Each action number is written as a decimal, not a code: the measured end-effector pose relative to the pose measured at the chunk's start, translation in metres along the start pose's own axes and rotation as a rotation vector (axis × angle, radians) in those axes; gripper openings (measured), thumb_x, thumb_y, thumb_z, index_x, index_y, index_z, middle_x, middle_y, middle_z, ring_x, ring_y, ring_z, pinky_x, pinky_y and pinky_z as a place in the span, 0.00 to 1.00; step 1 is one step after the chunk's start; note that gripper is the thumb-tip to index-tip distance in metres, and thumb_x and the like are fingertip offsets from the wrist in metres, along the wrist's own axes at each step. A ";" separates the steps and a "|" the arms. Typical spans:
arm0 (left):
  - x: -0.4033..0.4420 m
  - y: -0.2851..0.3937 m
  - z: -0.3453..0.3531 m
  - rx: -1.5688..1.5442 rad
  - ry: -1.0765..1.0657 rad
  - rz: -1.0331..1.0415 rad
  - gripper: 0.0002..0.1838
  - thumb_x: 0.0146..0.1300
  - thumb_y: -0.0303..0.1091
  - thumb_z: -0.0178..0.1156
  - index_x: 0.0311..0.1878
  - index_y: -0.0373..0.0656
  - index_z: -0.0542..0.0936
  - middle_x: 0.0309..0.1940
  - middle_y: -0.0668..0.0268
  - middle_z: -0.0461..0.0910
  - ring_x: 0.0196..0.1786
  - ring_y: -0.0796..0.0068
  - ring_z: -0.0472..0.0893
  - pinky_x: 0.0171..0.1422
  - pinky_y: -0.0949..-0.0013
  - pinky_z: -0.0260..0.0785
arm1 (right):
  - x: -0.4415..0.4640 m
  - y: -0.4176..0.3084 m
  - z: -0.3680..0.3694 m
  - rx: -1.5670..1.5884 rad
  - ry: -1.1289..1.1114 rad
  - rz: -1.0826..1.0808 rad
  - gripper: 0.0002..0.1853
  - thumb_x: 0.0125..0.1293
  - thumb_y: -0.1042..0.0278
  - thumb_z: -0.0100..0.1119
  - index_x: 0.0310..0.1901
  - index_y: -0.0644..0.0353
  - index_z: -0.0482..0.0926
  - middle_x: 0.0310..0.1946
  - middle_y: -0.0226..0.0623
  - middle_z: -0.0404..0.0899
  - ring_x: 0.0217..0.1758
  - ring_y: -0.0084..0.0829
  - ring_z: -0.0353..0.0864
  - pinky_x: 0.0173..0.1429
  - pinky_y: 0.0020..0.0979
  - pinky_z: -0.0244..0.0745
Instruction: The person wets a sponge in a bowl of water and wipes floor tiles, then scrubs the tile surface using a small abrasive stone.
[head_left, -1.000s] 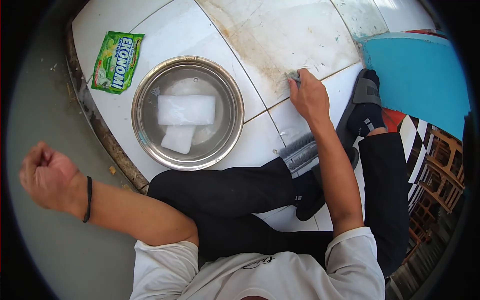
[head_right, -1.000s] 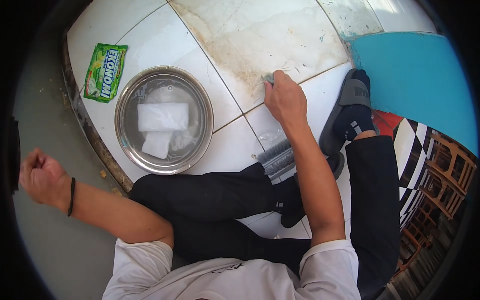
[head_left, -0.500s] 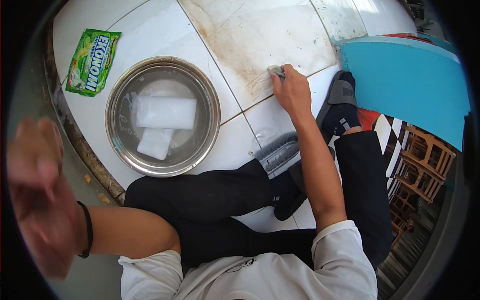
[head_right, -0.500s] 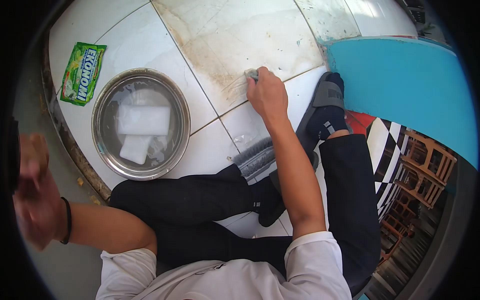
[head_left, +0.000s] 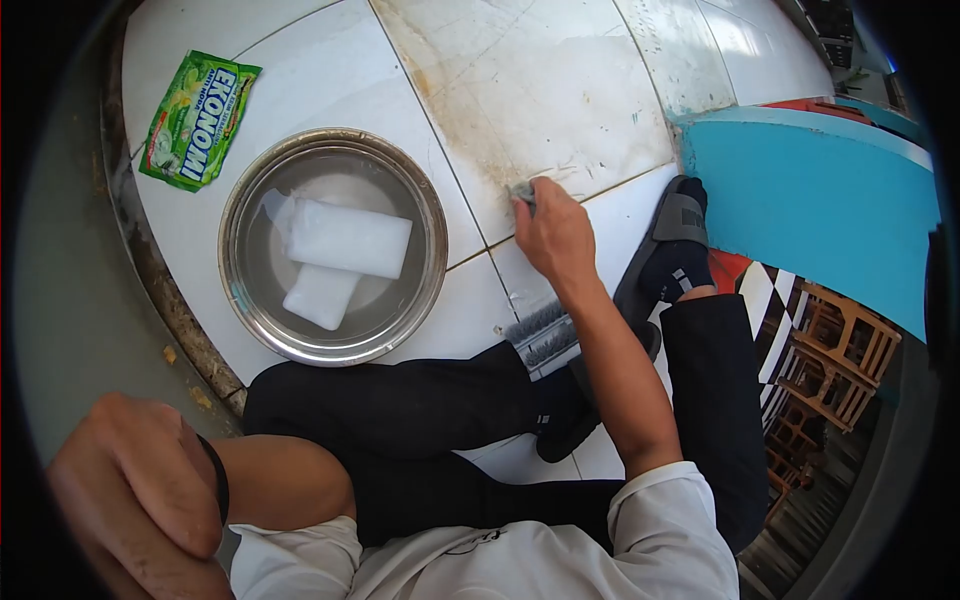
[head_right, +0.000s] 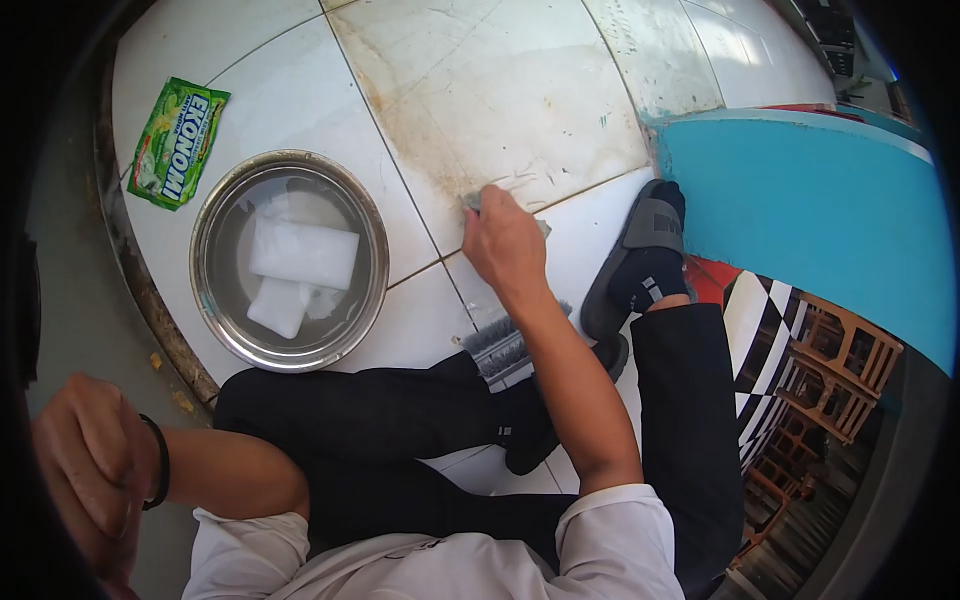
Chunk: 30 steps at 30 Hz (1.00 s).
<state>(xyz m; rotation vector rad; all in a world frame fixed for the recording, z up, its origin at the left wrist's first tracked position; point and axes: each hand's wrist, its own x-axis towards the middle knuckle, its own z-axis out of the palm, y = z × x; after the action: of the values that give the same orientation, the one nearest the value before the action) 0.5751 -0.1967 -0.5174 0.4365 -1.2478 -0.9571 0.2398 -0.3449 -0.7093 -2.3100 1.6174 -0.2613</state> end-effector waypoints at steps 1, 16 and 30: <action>0.001 -0.002 0.003 -0.004 0.007 0.011 0.32 0.51 0.27 0.67 0.11 0.59 0.51 0.09 0.85 0.46 0.12 0.95 0.44 0.22 0.75 0.25 | -0.006 -0.007 -0.001 -0.003 -0.040 -0.028 0.11 0.63 0.67 0.65 0.39 0.65 0.74 0.32 0.55 0.81 0.35 0.58 0.81 0.39 0.50 0.76; 0.011 -0.013 0.019 -0.049 0.020 0.098 0.27 0.49 0.24 0.63 0.09 0.58 0.57 0.10 0.85 0.47 0.14 0.94 0.44 0.25 0.75 0.27 | -0.021 -0.013 0.012 0.040 0.048 -0.051 0.10 0.63 0.69 0.63 0.39 0.62 0.72 0.34 0.51 0.79 0.33 0.58 0.81 0.35 0.50 0.77; 0.032 -0.022 0.009 0.012 -0.443 0.194 0.19 0.56 0.47 0.64 0.40 0.60 0.61 0.34 0.74 0.56 0.36 0.75 0.55 0.40 0.61 0.44 | -0.016 -0.003 0.007 0.029 0.033 -0.081 0.11 0.64 0.68 0.63 0.39 0.63 0.71 0.33 0.53 0.80 0.34 0.58 0.82 0.37 0.52 0.77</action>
<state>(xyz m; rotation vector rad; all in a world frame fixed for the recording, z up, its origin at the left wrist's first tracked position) 0.5595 -0.2331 -0.5115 0.1082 -1.6630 -0.9068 0.2391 -0.3280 -0.7149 -2.3640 1.5269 -0.3412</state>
